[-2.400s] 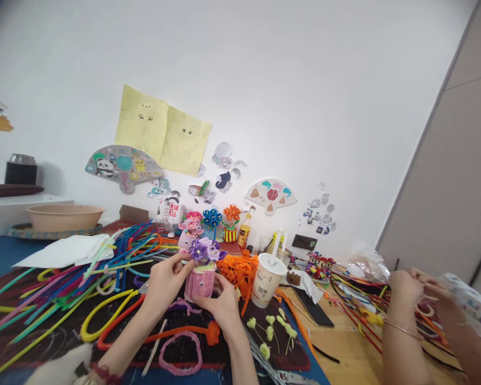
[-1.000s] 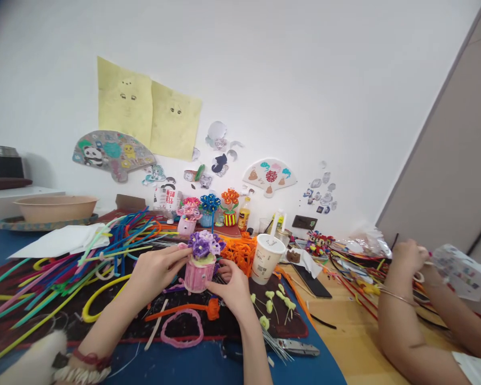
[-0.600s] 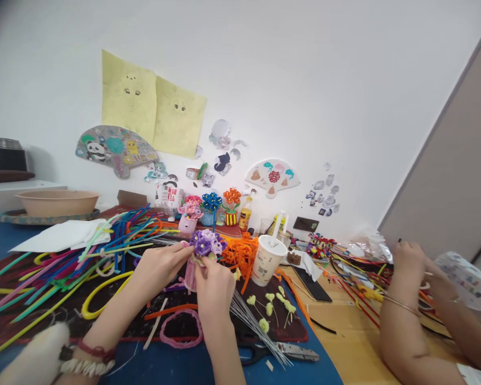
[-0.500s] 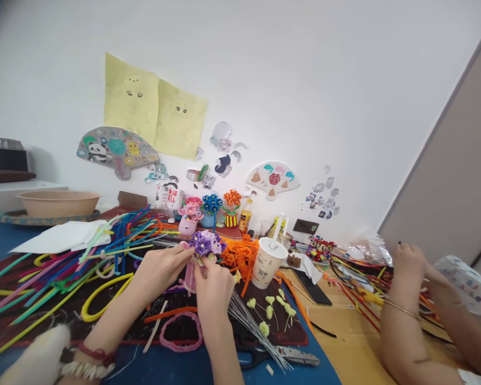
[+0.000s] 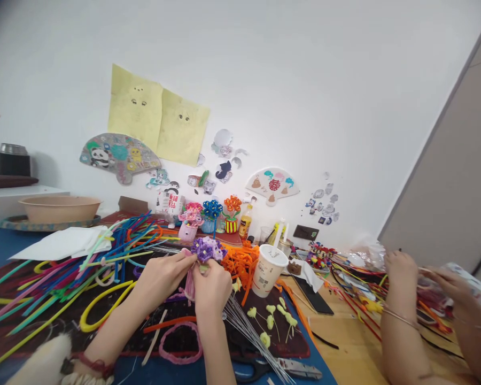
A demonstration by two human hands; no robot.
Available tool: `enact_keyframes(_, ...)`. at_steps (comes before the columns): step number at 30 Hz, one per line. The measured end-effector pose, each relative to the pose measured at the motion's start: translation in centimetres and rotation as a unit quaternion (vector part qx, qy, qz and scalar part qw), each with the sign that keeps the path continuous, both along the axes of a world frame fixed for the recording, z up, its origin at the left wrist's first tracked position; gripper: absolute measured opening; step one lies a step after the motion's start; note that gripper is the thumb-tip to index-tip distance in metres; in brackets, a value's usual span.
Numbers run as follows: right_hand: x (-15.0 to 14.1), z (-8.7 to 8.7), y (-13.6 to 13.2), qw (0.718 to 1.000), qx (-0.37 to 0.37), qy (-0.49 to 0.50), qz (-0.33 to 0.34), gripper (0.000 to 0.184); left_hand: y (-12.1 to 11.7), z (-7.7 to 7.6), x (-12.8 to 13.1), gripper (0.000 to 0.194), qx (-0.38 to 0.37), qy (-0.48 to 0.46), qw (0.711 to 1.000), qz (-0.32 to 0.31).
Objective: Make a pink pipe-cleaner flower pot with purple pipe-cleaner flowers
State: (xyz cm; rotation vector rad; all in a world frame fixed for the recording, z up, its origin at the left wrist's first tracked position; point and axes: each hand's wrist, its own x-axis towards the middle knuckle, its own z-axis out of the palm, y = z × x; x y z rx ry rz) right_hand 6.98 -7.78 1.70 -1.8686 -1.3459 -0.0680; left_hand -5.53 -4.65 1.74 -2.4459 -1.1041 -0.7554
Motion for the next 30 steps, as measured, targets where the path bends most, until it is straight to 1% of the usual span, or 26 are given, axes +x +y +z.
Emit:
enact_keyframes(6, 0.4, 0.2, 0.3, 0.998, -0.024, 0.050, 0.012, 0.021, 0.5, -0.4, 0.0, 0.026, 0.011, -0.014, 1.000, -0.007)
enact_keyframes(10, 0.5, 0.4, 0.5, 0.998, -0.035, 0.039, 0.017, 0.021, 0.7, -0.4, 0.1, 0.027, 0.005, -0.010, 1.000, 0.004)
enact_keyframes(16, 0.8, 0.4, 0.7, 0.998, -0.049, 0.031, 0.029, 0.022, 0.7, -0.2, 0.3, 0.028, -0.010, 0.000, 1.000, -0.002)
enact_keyframes(23, 0.9, 0.4, 0.7, 0.997, -0.034, 0.061, 0.042, 0.022, 0.3, -0.2, 0.3, 0.026, 0.002, 0.009, 1.000, 0.003)
enact_keyframes(30, 1.1, 0.1, 0.5, 0.989, -0.005, 0.125, 0.078, 0.023, 0.4, -0.9, 0.5, 0.024, 0.034, -0.020, 0.999, 0.020)
